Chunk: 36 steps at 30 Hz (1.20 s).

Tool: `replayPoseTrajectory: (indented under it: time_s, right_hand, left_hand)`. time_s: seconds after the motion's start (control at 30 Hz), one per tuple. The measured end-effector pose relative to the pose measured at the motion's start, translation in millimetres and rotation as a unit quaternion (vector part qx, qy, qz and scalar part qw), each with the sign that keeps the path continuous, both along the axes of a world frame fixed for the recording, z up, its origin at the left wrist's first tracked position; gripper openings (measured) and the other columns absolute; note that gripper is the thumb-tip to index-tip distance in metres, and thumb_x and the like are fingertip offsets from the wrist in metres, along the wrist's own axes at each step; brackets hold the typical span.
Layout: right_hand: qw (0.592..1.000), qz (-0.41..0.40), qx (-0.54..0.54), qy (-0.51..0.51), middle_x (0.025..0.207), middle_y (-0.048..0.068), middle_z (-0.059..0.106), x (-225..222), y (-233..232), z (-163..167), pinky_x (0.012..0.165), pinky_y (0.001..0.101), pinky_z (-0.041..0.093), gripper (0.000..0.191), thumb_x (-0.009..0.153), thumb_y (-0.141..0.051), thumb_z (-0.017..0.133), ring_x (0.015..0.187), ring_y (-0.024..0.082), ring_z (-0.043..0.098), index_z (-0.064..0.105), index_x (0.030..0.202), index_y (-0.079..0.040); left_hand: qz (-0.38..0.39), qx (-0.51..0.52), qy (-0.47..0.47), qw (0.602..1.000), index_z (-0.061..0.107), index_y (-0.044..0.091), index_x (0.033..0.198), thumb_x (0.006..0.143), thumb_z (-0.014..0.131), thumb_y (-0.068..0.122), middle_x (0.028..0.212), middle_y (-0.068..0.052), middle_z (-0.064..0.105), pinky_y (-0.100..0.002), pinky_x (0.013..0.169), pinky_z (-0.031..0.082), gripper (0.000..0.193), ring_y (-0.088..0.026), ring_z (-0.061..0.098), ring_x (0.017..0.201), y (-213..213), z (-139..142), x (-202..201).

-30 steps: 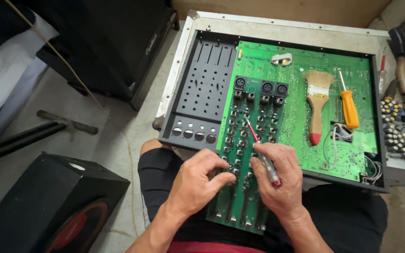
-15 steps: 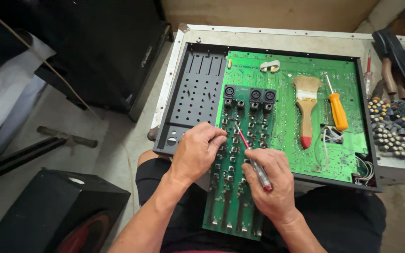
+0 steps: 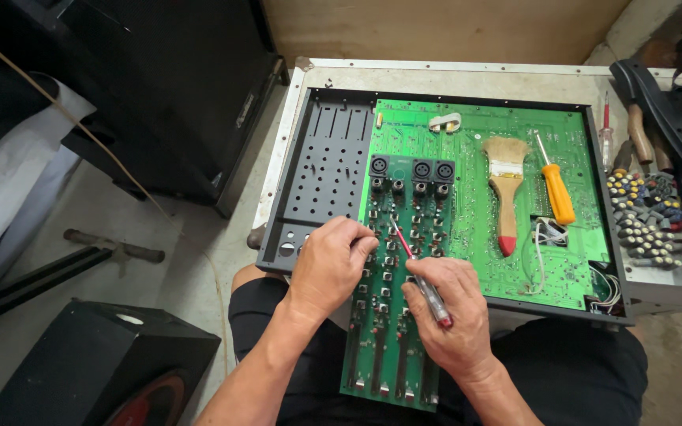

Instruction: The person sits with a disassembled audio mixer chassis on a bench and a channel connector board resting on their lap. They use a screwdriver to tighten or adjust the jack connectors and slider components on the board, repositioning the board and checking the connectors as they work.

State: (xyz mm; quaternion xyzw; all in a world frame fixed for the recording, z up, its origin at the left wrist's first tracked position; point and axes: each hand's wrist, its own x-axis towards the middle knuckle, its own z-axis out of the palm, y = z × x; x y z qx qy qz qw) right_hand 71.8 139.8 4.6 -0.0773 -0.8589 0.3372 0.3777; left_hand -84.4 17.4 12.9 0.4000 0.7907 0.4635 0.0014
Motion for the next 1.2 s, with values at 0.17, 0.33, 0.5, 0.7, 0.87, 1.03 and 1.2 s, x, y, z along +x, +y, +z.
replayPoseTrajectory:
  time_s: [0.17,0.33,0.5,0.7,0.87,1.03,1.2]
  right_hand:
    - [1.000,0.000,0.001,-0.002,0.108,0.009,0.069,0.8,-1.0,0.7,0.095,0.0402,0.050,0.034,0.083,-0.005,0.078,0.104,0.031,0.064,0.068,0.115,-0.006]
    - [1.000,0.000,-0.007,0.000,0.109,0.009,0.070,0.7,-2.1,1.7,0.094,0.0390,0.051,0.034,0.084,-0.005,0.078,0.104,0.030,0.064,0.068,0.116,-0.007]
    - [1.000,0.000,-0.013,-0.002,0.109,0.010,0.070,1.2,-0.8,1.6,0.094,0.0384,0.051,0.033,0.084,-0.005,0.078,0.105,0.030,0.065,0.068,0.116,-0.006]
    - [1.000,-0.008,-0.006,-0.002,0.109,0.010,0.070,1.1,0.2,-3.3,0.094,0.0389,0.051,0.033,0.084,-0.004,0.078,0.105,0.030,0.065,0.068,0.115,-0.006]
    - [1.000,0.003,-0.020,0.017,0.109,0.011,0.069,1.8,2.2,-10.5,0.095,0.0385,0.051,0.033,0.083,-0.002,0.076,0.105,0.029,0.065,0.067,0.115,-0.006]
    - [0.997,0.011,-0.048,0.055,0.114,0.012,0.069,5.0,7.4,-16.3,0.096,0.0360,0.053,0.029,0.089,-0.003,0.073,0.107,0.027,0.067,0.065,0.118,-0.005]
    - [0.996,-0.039,-0.055,0.058,0.116,0.014,0.067,-5.7,21.1,-15.6,0.095,0.0351,0.053,0.027,0.093,-0.004,0.072,0.107,0.027,0.066,0.066,0.119,-0.005]
  left_hand:
    - [-0.027,0.020,-0.011,0.999,0.072,0.003,0.093,0.091,0.069,0.011,0.089,-0.014,0.070,-0.044,0.075,0.054,0.009,-0.036,0.068,0.087,-2.0,1.6,-1.5]
    - [0.007,-0.015,-0.025,1.000,0.073,0.002,0.089,0.089,0.073,0.015,0.085,-0.014,0.071,-0.043,0.074,0.053,0.013,-0.034,0.069,0.083,-0.8,-1.1,-0.9]
    - [0.019,0.078,-0.200,0.977,0.073,0.003,0.103,0.095,0.067,0.018,0.088,-0.006,0.072,-0.031,0.073,0.055,0.018,-0.018,0.069,0.079,-2.4,-9.4,-12.2]
    - [-0.035,0.074,-0.165,0.983,0.075,0.003,0.109,0.094,0.067,0.014,0.094,-0.006,0.069,-0.029,0.074,0.053,0.020,-0.015,0.066,0.082,3.6,-26.3,-21.7]
    - [-0.056,0.089,-0.157,0.982,0.076,0.004,0.105,0.093,0.069,0.013,0.097,-0.006,0.071,-0.029,0.078,0.054,0.017,-0.017,0.068,0.086,8.1,-35.7,-27.1]
    - [-0.071,0.092,-0.148,0.982,0.076,0.003,0.106,0.091,0.070,0.011,0.096,-0.007,0.071,-0.029,0.081,0.055,0.018,-0.018,0.070,0.090,9.6,-39.6,-29.1]
    - [-0.078,0.097,-0.158,0.980,0.077,0.004,0.107,0.091,0.070,0.010,0.095,-0.007,0.071,-0.029,0.080,0.054,0.018,-0.018,0.070,0.089,11.1,-36.9,-28.0]
